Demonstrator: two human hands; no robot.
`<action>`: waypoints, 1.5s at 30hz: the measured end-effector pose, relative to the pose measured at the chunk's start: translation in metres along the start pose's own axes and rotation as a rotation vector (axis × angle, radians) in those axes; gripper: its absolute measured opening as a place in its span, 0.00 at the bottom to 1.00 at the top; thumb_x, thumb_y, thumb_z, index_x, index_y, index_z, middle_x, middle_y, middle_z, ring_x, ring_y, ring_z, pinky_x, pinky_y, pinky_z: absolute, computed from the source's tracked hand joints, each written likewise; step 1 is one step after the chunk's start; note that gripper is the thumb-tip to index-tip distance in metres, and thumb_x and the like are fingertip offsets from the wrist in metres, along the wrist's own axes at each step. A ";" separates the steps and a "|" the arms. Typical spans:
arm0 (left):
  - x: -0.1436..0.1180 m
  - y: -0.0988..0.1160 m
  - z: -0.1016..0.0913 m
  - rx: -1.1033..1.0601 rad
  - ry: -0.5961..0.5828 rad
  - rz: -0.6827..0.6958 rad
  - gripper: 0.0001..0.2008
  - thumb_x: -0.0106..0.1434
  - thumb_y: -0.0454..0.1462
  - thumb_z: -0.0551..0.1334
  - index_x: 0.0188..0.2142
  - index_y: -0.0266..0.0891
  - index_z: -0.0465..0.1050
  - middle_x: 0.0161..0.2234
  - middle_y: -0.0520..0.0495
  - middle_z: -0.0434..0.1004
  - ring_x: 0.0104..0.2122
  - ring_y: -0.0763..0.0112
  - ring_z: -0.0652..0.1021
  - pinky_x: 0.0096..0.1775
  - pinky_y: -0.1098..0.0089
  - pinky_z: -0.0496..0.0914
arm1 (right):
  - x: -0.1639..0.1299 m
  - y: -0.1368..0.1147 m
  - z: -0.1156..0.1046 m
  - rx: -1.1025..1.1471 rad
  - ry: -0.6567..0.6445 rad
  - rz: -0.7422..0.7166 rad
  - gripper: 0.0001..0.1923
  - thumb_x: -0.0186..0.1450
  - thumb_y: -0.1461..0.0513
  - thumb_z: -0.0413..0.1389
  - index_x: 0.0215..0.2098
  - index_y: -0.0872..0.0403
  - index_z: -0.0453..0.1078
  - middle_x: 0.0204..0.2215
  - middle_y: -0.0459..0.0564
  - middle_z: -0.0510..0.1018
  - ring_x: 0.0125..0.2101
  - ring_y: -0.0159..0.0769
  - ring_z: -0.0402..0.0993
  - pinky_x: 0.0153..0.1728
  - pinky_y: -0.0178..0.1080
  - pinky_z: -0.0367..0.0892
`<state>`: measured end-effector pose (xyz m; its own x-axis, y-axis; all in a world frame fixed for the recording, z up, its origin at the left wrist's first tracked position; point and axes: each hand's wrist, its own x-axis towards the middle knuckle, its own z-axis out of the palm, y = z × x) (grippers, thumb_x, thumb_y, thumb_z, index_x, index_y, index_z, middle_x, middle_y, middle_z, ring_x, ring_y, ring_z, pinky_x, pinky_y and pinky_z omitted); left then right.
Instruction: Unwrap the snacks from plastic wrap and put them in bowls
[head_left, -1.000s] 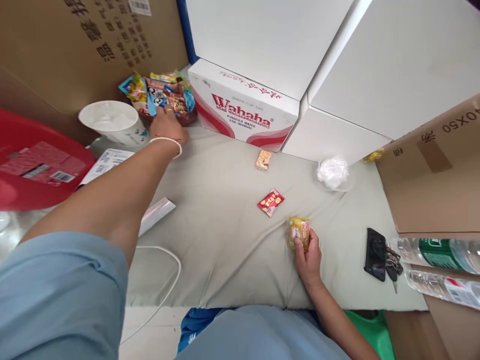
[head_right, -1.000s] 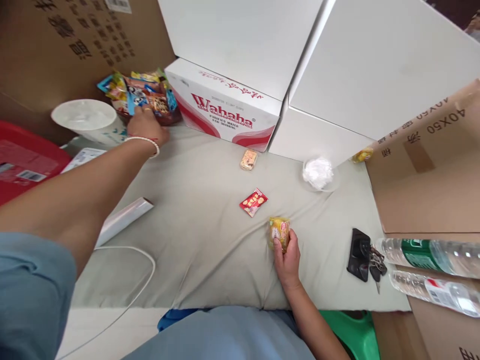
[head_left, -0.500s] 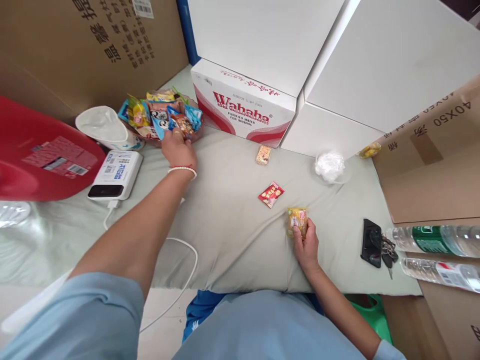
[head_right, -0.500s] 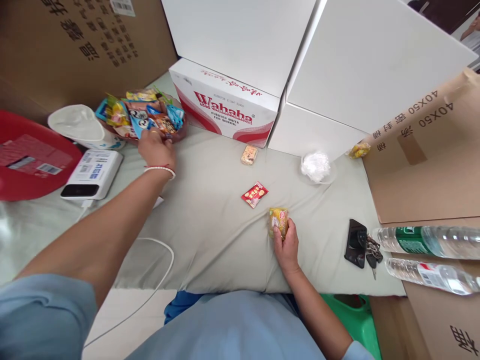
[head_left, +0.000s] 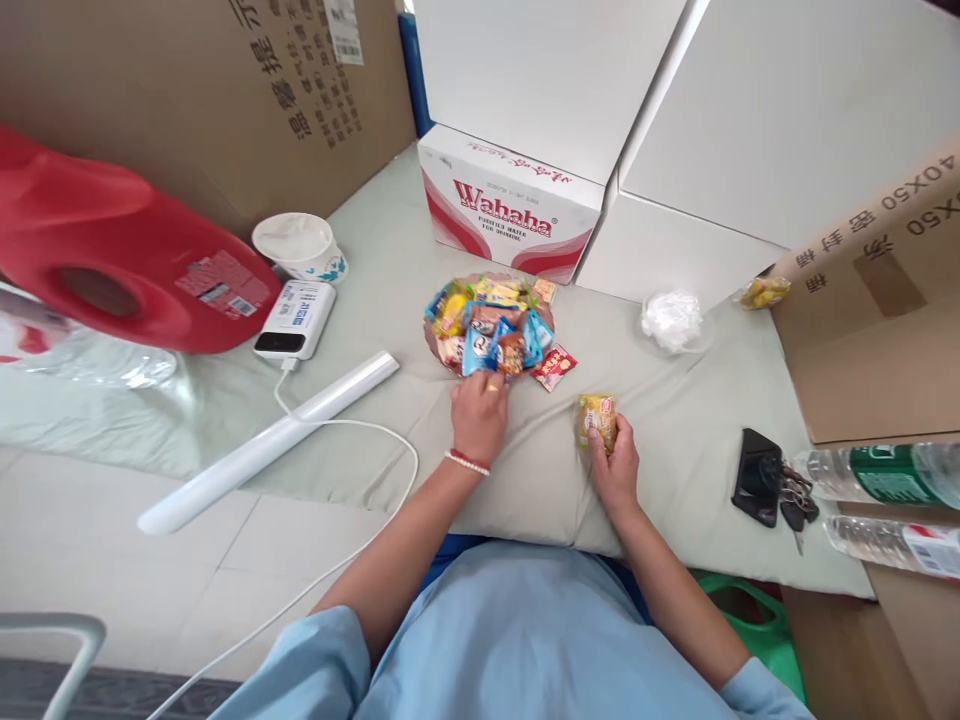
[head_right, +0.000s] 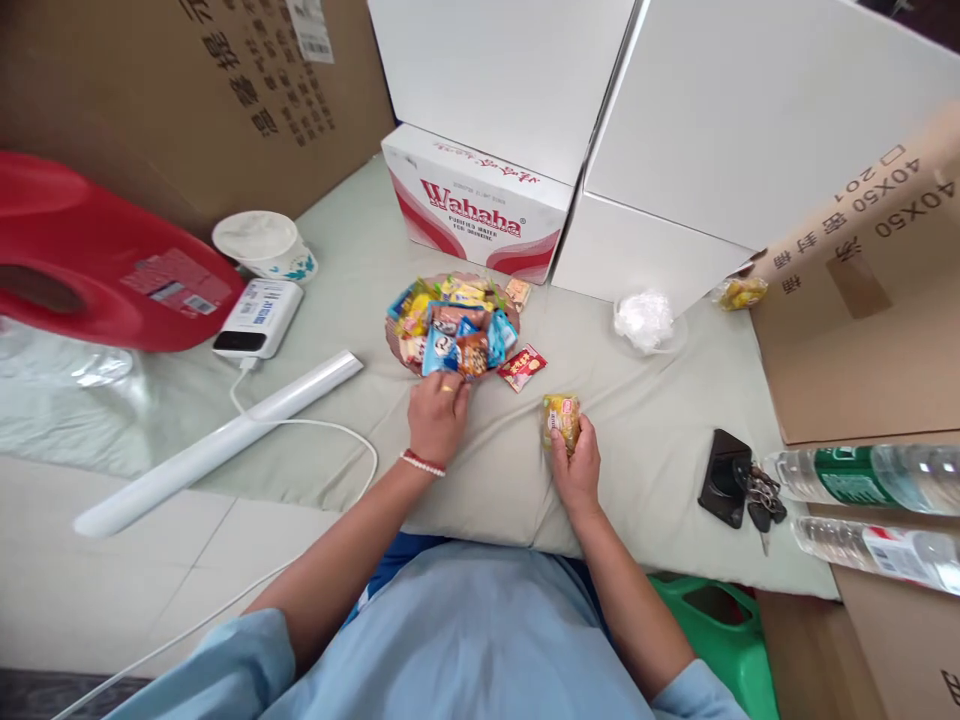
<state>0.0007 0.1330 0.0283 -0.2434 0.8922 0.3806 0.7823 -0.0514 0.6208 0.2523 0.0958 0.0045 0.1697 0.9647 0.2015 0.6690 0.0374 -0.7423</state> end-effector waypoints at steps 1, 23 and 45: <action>-0.013 0.002 -0.004 -0.003 -0.020 0.063 0.08 0.71 0.38 0.57 0.41 0.43 0.76 0.38 0.42 0.78 0.41 0.58 0.78 0.45 0.60 0.70 | 0.000 0.000 0.000 0.004 -0.004 -0.002 0.34 0.69 0.42 0.52 0.62 0.58 0.63 0.54 0.64 0.77 0.51 0.49 0.75 0.53 0.52 0.70; 0.090 0.036 -0.030 -1.167 0.025 -0.511 0.12 0.59 0.40 0.73 0.30 0.40 0.72 0.29 0.54 0.71 0.26 0.79 0.69 0.29 0.78 0.65 | 0.001 0.001 0.001 0.062 -0.004 0.001 0.32 0.69 0.43 0.53 0.61 0.56 0.64 0.52 0.61 0.78 0.48 0.48 0.76 0.50 0.50 0.72; 0.073 0.040 -0.061 -1.296 -0.050 -0.418 0.18 0.70 0.46 0.59 0.25 0.43 0.66 0.23 0.51 0.63 0.22 0.73 0.62 0.24 0.72 0.62 | 0.006 -0.001 -0.003 0.235 0.001 0.042 0.28 0.70 0.46 0.54 0.60 0.55 0.67 0.50 0.58 0.80 0.47 0.45 0.77 0.51 0.48 0.72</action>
<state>-0.0207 0.1684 0.1223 -0.2845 0.9587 -0.0009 -0.4462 -0.1316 0.8852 0.2548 0.1004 0.0083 0.1946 0.9664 0.1676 0.4748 0.0567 -0.8783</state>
